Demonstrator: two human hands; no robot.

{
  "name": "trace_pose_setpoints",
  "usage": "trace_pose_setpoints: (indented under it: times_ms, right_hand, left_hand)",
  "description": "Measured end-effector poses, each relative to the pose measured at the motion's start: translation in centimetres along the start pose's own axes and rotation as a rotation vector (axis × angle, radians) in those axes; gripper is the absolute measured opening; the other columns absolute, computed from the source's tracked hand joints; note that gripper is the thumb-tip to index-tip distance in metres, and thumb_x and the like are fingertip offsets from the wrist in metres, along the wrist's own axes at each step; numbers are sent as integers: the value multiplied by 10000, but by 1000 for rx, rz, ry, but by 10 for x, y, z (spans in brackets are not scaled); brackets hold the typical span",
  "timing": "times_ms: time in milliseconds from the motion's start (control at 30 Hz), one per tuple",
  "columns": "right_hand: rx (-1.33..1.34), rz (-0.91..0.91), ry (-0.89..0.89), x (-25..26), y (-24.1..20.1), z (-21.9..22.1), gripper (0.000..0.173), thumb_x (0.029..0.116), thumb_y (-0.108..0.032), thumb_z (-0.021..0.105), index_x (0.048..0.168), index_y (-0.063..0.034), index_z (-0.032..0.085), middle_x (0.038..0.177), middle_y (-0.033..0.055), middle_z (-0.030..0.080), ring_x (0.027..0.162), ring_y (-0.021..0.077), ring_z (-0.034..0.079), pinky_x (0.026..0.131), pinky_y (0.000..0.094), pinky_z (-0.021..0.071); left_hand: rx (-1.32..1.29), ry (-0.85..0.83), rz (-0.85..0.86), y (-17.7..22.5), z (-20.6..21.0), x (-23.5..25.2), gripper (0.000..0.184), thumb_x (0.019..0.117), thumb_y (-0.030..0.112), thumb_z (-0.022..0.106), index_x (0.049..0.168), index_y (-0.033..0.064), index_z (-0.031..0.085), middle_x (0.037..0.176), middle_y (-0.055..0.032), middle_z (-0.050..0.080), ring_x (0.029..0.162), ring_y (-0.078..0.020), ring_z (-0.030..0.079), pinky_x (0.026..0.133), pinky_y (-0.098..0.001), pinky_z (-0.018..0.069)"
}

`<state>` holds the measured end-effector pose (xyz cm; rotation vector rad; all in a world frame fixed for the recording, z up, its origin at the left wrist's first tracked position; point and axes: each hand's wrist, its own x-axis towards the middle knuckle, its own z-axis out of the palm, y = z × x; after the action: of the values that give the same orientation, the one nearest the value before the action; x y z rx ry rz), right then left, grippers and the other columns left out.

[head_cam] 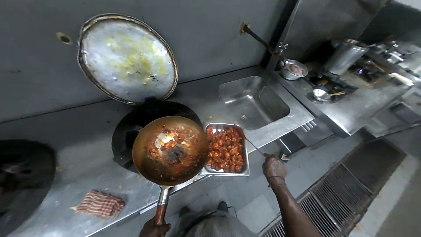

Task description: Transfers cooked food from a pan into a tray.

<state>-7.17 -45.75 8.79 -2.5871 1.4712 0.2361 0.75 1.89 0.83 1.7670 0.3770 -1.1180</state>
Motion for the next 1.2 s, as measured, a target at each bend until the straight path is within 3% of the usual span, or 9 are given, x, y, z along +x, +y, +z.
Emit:
trace_pose_setpoints:
  times_ms: [167, 267, 367, 467, 567, 767, 900, 1000, 1200]
  right_hand:
    - [-36, -18, -36, 0, -2, -8, 364, 996, -163, 576, 1330, -246, 697, 1299, 121, 680, 1131, 350, 679, 895, 569, 553]
    - [79, -72, -5, -6, -2, -17, 328, 1021, -151, 561, 1311, -196, 709, 1266, 158, 694, 1110, 393, 682, 896, 626, 540]
    - [303, -193, 7, -11, -10, -22, 284, 1038, -147, 575, 1284, -99, 707, 1076, 199, 735, 958, 416, 701, 838, 656, 532]
    - [417, -316, -91, -14, -28, -22, 242, 1032, -149, 588, 1223, -97, 728, 900, 121, 735, 741, 301, 686, 693, 556, 560]
    - [221, -388, -199, -17, -61, -31, 197, 1011, -199, 616, 1136, -142, 758, 962, 123, 747, 880, 335, 707, 803, 604, 544]
    - [-140, -387, -218, -8, -125, -29, 251, 1004, -264, 580, 1163, -137, 727, 1145, 187, 720, 1080, 392, 691, 878, 609, 545]
    - [-190, -490, -259, 1, -174, -14, 246, 995, -291, 608, 1139, -140, 739, 1140, 184, 723, 1090, 395, 684, 884, 627, 535]
    - [-198, -542, -207, -11, -201, -16, 272, 1004, -295, 587, 1197, -167, 729, 1154, 176, 723, 1084, 394, 690, 869, 630, 544]
    - [-289, -494, -88, -14, -179, -79, 241, 979, -267, 640, 1155, -138, 741, 1136, 210, 718, 1079, 431, 678, 855, 651, 531]
  left_hand:
    - [-33, 6, -8, 2, 3, -3, 187, 908, 54, 701, 997, 41, 537, 627, -35, 554, 451, -141, 547, 427, -294, 509]
    - [-19, -8, -20, 8, 4, -5, 217, 922, 57, 701, 1070, 21, 546, 655, -51, 556, 468, -156, 553, 445, -308, 521]
    - [-17, -16, -31, 10, 2, -5, 276, 915, 76, 720, 1119, 15, 544, 686, -60, 567, 480, -157, 561, 462, -312, 533]
    - [-9, -41, -30, 10, 1, -5, 284, 916, 88, 724, 1119, 20, 538, 688, -54, 570, 487, -156, 568, 473, -313, 539]
    - [-25, -43, -15, 8, 1, -4, 289, 901, 86, 726, 1114, 24, 542, 699, -52, 570, 498, -155, 568, 486, -315, 540]
    - [-48, -63, -12, 7, 1, -2, 292, 902, 91, 728, 1113, 29, 536, 694, -51, 573, 489, -154, 567, 472, -303, 531]
    - [-36, -56, -11, 6, 0, -2, 314, 886, 102, 733, 1125, 29, 544, 704, -64, 586, 501, -166, 578, 476, -315, 530]
    - [-24, -58, -36, 7, 0, 0, 369, 904, 115, 734, 1199, 19, 534, 747, -75, 594, 523, -169, 583, 492, -316, 533]
    - [-16, -66, -22, 5, -1, 2, 331, 933, 110, 698, 1205, 18, 533, 744, -77, 594, 511, -167, 581, 485, -321, 532]
